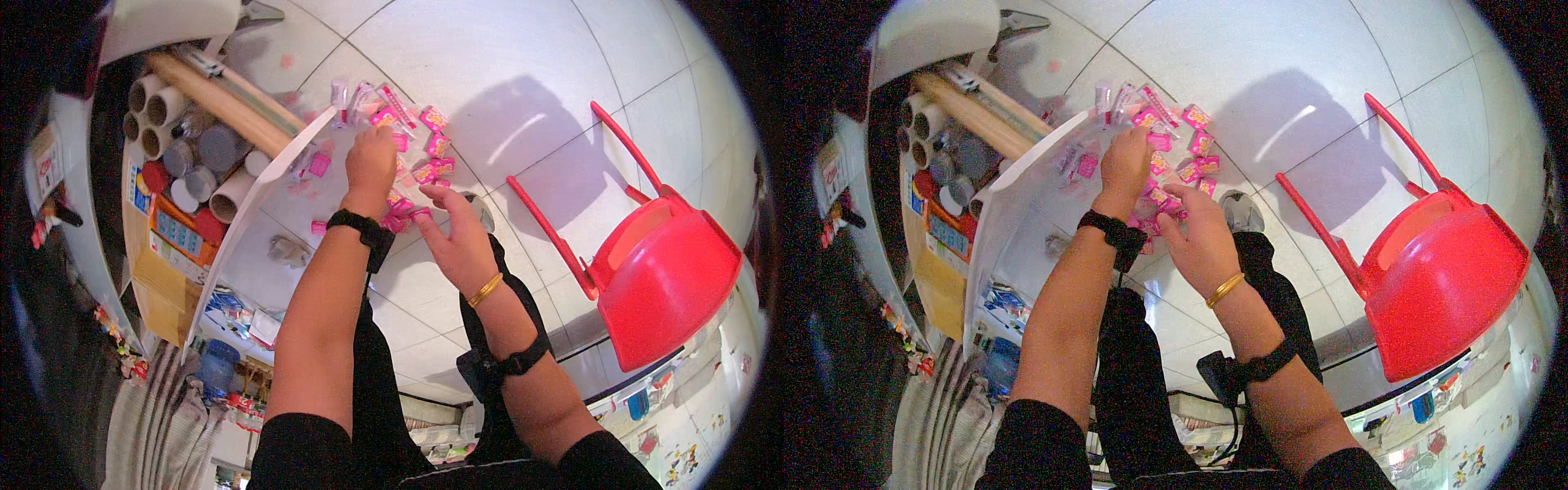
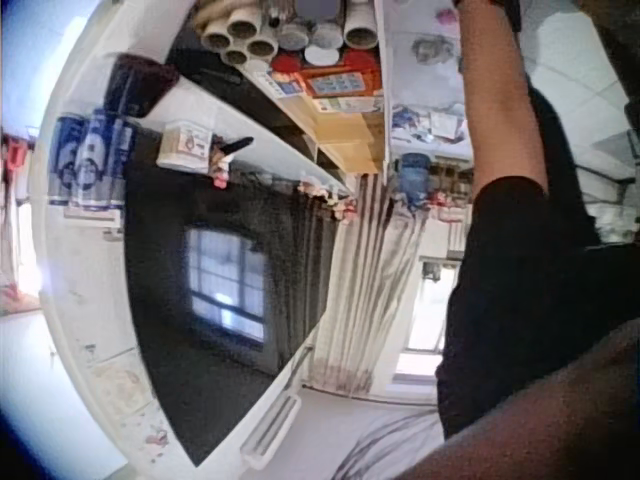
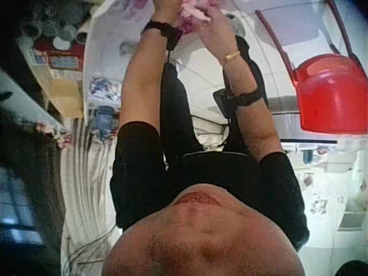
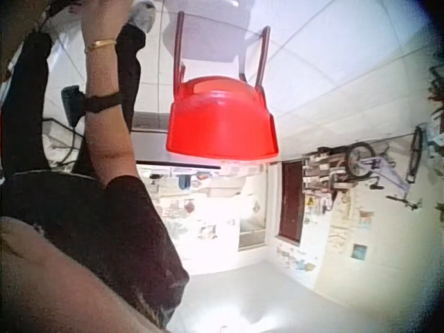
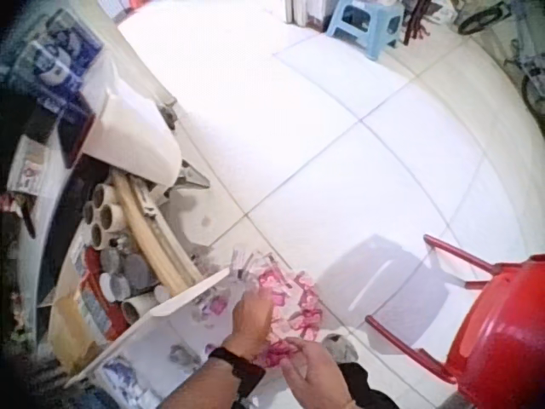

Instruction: The person picks up pink wrapped items from the floor and places them into an open storage drawer alongside various boxes and tubes.

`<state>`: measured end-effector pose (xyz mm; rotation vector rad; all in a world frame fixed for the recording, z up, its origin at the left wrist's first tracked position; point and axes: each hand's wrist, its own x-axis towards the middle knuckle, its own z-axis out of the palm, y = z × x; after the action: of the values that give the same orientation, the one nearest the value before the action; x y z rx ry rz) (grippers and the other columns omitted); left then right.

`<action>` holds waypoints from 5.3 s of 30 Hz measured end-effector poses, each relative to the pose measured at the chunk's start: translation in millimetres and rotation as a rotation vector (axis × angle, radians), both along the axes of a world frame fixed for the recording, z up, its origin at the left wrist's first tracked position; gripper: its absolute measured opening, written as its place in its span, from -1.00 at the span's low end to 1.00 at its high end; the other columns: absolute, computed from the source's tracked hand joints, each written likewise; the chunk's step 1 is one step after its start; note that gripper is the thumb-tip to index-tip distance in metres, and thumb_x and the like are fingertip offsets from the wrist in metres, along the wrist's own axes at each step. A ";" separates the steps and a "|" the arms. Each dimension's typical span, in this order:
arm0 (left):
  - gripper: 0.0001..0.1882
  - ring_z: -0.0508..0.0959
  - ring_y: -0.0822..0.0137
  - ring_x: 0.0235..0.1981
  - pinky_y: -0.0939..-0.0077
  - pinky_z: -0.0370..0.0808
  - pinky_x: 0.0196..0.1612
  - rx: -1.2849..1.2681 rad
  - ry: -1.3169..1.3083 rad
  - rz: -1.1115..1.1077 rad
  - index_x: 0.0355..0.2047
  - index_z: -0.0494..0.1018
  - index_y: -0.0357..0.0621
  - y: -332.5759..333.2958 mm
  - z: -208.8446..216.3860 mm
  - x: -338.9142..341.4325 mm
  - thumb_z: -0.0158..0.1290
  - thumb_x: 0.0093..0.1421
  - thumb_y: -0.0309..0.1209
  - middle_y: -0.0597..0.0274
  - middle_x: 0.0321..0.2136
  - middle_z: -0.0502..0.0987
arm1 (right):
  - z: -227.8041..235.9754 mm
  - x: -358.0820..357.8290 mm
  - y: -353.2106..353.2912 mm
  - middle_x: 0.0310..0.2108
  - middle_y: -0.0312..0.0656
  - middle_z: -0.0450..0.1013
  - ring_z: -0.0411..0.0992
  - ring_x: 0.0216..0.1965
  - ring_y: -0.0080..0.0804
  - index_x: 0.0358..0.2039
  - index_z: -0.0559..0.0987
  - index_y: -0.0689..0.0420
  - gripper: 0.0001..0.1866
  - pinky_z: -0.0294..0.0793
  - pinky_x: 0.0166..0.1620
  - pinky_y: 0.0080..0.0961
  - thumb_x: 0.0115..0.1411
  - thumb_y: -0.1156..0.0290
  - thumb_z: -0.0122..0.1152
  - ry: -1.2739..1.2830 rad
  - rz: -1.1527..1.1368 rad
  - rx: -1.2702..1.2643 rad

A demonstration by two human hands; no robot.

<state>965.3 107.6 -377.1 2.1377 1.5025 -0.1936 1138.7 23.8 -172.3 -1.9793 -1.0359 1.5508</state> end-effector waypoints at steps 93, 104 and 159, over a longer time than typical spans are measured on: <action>-0.64 0.87 -0.10 -0.13 0.04 0.75 -0.01 -0.097 0.103 0.773 0.04 0.77 -0.31 -151.5 308.0 -991.9 0.43 0.46 -0.23 -0.16 -0.17 0.85 | -3.3 -547.8 -175.9 0.34 0.09 0.68 0.60 0.39 0.17 0.39 0.66 0.14 -0.53 0.51 0.48 -0.02 0.62 0.20 0.42 -0.166 0.509 0.099; -0.67 0.88 -0.11 -0.15 0.01 0.76 -0.01 -0.502 0.358 0.680 0.00 0.83 -0.32 -121.2 235.7 -991.2 0.42 0.44 -0.28 -0.19 -0.18 0.87 | -16.9 -548.0 -166.7 0.36 0.09 0.68 0.62 0.41 0.12 0.41 0.67 0.15 -0.49 0.53 0.50 -0.06 0.63 0.12 0.42 -0.147 0.469 0.070; -0.68 0.78 -0.21 0.00 -0.12 0.72 0.11 -0.211 -0.147 0.208 0.22 0.72 -0.11 -135.9 227.3 -407.5 0.17 0.67 -0.21 -0.11 -0.04 0.80 | 25.5 -295.9 -72.9 0.32 0.18 0.64 0.58 0.37 0.27 0.40 0.63 0.18 -0.47 0.53 0.47 0.04 0.52 0.28 0.46 -0.096 0.286 0.039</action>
<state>557.9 -28.3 -149.8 1.7790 1.5331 -0.1124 842.8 -49.1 -146.7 -1.9622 -1.4294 1.5744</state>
